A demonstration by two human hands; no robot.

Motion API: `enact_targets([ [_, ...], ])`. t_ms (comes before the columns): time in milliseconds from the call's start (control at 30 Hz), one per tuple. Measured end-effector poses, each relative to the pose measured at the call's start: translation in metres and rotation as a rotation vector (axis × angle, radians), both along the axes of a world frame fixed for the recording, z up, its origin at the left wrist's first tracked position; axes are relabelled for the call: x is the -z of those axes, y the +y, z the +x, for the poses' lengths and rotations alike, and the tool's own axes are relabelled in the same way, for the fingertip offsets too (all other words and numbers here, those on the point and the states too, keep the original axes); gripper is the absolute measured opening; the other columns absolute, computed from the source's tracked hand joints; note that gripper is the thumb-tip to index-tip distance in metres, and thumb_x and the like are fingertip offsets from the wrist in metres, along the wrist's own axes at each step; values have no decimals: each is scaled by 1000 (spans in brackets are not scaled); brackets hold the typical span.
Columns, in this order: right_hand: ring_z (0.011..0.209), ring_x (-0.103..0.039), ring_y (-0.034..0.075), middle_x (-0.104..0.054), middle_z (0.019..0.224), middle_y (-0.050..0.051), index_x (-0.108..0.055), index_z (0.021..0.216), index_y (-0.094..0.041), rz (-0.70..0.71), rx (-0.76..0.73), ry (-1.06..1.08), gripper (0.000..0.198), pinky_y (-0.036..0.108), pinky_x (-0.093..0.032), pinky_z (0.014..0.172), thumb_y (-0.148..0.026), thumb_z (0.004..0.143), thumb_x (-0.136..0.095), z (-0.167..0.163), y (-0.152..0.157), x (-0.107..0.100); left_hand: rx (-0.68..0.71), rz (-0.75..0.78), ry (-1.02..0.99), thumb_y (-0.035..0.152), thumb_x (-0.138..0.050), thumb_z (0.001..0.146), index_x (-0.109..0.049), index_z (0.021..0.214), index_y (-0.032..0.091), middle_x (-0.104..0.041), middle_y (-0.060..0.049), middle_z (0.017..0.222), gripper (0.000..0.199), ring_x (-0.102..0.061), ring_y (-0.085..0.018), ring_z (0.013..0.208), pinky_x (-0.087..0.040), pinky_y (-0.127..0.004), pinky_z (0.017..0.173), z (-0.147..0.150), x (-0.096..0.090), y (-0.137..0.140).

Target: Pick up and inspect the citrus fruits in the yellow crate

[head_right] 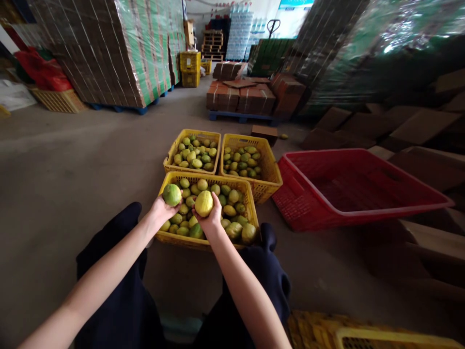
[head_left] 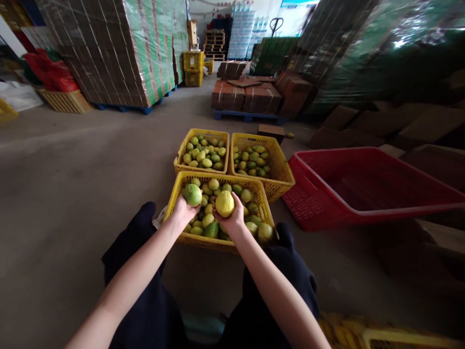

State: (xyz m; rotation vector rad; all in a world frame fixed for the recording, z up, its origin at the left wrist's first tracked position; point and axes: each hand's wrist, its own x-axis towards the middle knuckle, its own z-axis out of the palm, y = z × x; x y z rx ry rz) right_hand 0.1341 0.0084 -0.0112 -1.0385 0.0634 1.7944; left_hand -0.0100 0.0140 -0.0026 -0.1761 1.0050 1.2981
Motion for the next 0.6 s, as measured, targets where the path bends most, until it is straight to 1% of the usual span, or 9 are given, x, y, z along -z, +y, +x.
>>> enact_targets([
  [33,46,-61,18,-67,59,5,-61,85,-18,-15,9,-29,33,25,-48,38,-47,96,-47,-1,0,0,-14,-6,18,18,-41,98,-65,104,20,-67,-4,78,25,-63,-16,61,-52,-24,52,-2,2,0],
  [100,44,-58,18,-63,53,2,-60,83,-20,-40,38,-68,30,24,-46,37,-46,94,-50,-2,1,-1,-31,-22,37,21,-41,99,-64,103,22,-67,-3,77,23,-64,-17,62,-54,-26,55,-6,5,-1],
  [233,45,-59,18,-62,54,1,-61,87,-21,-19,33,4,25,23,-43,36,-42,94,-48,-2,1,-1,-17,-31,32,33,-40,100,-64,101,20,-67,-7,79,28,-64,-18,64,-54,-26,53,-14,11,-3],
  [333,48,-61,19,-62,55,1,-62,91,-21,-17,9,17,28,25,-46,38,-41,96,-43,-2,2,2,-16,-35,24,35,-40,99,-64,105,20,-66,-7,80,30,-64,-18,61,-55,-27,50,-17,14,-1],
  [467,53,-65,20,-67,62,4,-64,92,-20,-16,-30,48,41,26,-50,42,-47,102,-34,-2,4,8,-55,-21,-41,34,-43,98,-65,111,25,-67,-7,85,27,-67,-19,66,-59,-29,50,-18,14,3],
  [533,56,-67,19,-70,66,5,-64,94,-21,8,-25,89,41,27,-53,46,-49,102,-36,-2,5,11,-88,-15,-61,33,-45,98,-65,111,25,-68,-6,88,25,-69,-20,70,-61,-30,53,-19,13,3],
  [600,59,-68,20,-71,67,5,-65,95,-21,31,-5,121,37,29,-57,51,-49,100,-41,-1,5,14,-111,-8,-59,33,-46,98,-64,110,24,-69,-6,90,23,-69,-20,73,-63,-32,55,-20,11,3],
])
